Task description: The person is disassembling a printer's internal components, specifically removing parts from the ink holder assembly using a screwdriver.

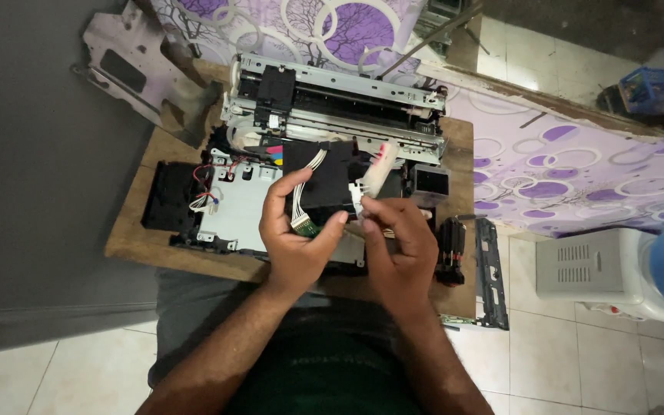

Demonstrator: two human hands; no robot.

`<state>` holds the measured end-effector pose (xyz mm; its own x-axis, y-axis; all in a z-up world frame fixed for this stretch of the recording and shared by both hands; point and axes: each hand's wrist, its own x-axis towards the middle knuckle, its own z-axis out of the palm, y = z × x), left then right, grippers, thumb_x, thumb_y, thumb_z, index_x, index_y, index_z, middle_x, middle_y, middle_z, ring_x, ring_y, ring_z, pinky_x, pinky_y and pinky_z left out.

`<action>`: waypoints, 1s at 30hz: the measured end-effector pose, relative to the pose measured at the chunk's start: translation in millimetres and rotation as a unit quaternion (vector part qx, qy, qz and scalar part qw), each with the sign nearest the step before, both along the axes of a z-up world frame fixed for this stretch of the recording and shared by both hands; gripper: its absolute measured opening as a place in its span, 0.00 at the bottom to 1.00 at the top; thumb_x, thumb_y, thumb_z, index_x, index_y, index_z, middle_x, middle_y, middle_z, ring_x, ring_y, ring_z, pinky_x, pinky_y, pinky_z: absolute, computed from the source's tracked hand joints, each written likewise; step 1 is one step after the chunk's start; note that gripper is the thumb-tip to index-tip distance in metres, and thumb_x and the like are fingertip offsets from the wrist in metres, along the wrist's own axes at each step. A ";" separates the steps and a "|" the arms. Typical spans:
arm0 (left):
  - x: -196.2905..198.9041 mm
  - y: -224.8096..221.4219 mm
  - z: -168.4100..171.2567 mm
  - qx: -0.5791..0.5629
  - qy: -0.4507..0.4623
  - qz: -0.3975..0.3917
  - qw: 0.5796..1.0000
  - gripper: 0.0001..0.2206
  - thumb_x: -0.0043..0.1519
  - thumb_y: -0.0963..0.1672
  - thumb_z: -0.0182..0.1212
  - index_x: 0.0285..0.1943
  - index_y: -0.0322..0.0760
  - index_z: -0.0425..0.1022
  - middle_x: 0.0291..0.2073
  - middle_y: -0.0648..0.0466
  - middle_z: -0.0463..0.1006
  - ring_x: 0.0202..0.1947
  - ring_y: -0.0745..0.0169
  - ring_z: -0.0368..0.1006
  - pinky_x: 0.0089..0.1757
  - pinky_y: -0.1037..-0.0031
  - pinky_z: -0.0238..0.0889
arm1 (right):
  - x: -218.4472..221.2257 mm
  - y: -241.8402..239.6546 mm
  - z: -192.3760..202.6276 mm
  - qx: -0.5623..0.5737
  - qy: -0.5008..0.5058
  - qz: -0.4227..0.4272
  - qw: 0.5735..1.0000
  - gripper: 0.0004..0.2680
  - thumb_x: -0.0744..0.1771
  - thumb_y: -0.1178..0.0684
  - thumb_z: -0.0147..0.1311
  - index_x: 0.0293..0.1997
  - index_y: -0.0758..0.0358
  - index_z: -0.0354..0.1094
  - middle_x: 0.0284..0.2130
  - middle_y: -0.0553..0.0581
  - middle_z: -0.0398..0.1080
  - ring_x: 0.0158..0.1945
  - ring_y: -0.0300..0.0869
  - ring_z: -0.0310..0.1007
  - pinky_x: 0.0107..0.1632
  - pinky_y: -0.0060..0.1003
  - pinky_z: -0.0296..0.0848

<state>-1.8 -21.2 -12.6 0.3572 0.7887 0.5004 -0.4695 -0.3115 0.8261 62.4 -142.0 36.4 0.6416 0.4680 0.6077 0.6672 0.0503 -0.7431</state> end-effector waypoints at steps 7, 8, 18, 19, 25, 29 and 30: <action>-0.4 1.0 6.7 -0.008 0.011 0.006 1.000 0.33 0.45 0.42 0.83 0.60 0.32 0.73 0.54 0.44 0.76 0.57 0.54 0.72 0.57 0.61 0.64 | -5.1 -1.0 -4.8 0.010 0.039 0.029 0.999 0.11 0.69 0.66 0.52 0.58 0.68 0.73 0.36 0.61 0.74 0.39 0.49 0.76 0.41 0.42 0.75; -0.6 2.3 7.2 -0.005 0.014 0.010 1.000 0.34 0.45 0.42 0.84 0.60 0.32 0.72 0.54 0.44 0.76 0.58 0.54 0.71 0.57 0.60 0.63 | -6.9 -0.8 -3.7 0.003 0.033 0.031 0.999 0.12 0.68 0.67 0.53 0.58 0.67 0.74 0.37 0.61 0.74 0.39 0.48 0.76 0.42 0.42 0.75; 0.7 6.7 4.3 -0.006 0.028 0.017 0.999 0.38 0.40 0.43 0.87 0.61 0.30 0.71 0.55 0.45 0.74 0.59 0.54 0.71 0.60 0.63 0.61 | 5.7 -15.5 -8.2 0.008 0.234 0.173 0.957 0.13 0.67 0.62 0.53 0.59 0.74 0.71 0.42 0.68 0.74 0.46 0.47 0.73 0.47 0.44 0.74; 0.3 6.7 5.1 -0.006 0.029 0.017 0.999 0.38 0.40 0.43 0.87 0.61 0.30 0.71 0.55 0.45 0.74 0.59 0.54 0.71 0.60 0.63 0.61 | 5.7 -15.8 -6.3 0.008 0.235 0.173 0.956 0.13 0.67 0.62 0.53 0.59 0.74 0.71 0.42 0.68 0.74 0.46 0.47 0.73 0.47 0.44 0.74; -2.6 7.9 5.7 0.004 0.049 0.023 0.999 0.38 0.41 0.43 0.87 0.61 0.29 0.70 0.56 0.42 0.73 0.60 0.47 0.71 0.60 0.58 0.61 | 14.1 -44.8 18.8 -0.037 0.196 0.055 0.978 0.14 0.65 0.59 0.58 0.56 0.72 0.73 0.41 0.69 0.75 0.43 0.53 0.78 0.46 0.47 0.79; -2.9 11.5 -6.0 0.022 0.057 0.035 0.998 0.40 0.42 0.45 0.87 0.62 0.29 0.70 0.57 0.42 0.72 0.60 0.46 0.71 0.62 0.59 0.61 | 61.1 -100.5 4.6 -0.184 0.053 -0.197 0.961 0.12 0.66 0.61 0.62 0.55 0.71 0.73 0.41 0.67 0.74 0.41 0.55 0.77 0.41 0.44 0.76; -3.6 10.5 -10.6 0.027 0.063 0.037 0.997 0.40 0.43 0.46 0.87 0.63 0.29 0.69 0.57 0.42 0.72 0.59 0.46 0.71 0.61 0.58 0.60 | 72.8 -113.2 -1.5 -0.272 0.030 -0.268 0.924 0.11 0.66 0.59 0.65 0.53 0.66 0.76 0.41 0.65 0.74 0.41 0.57 0.78 0.39 0.45 0.76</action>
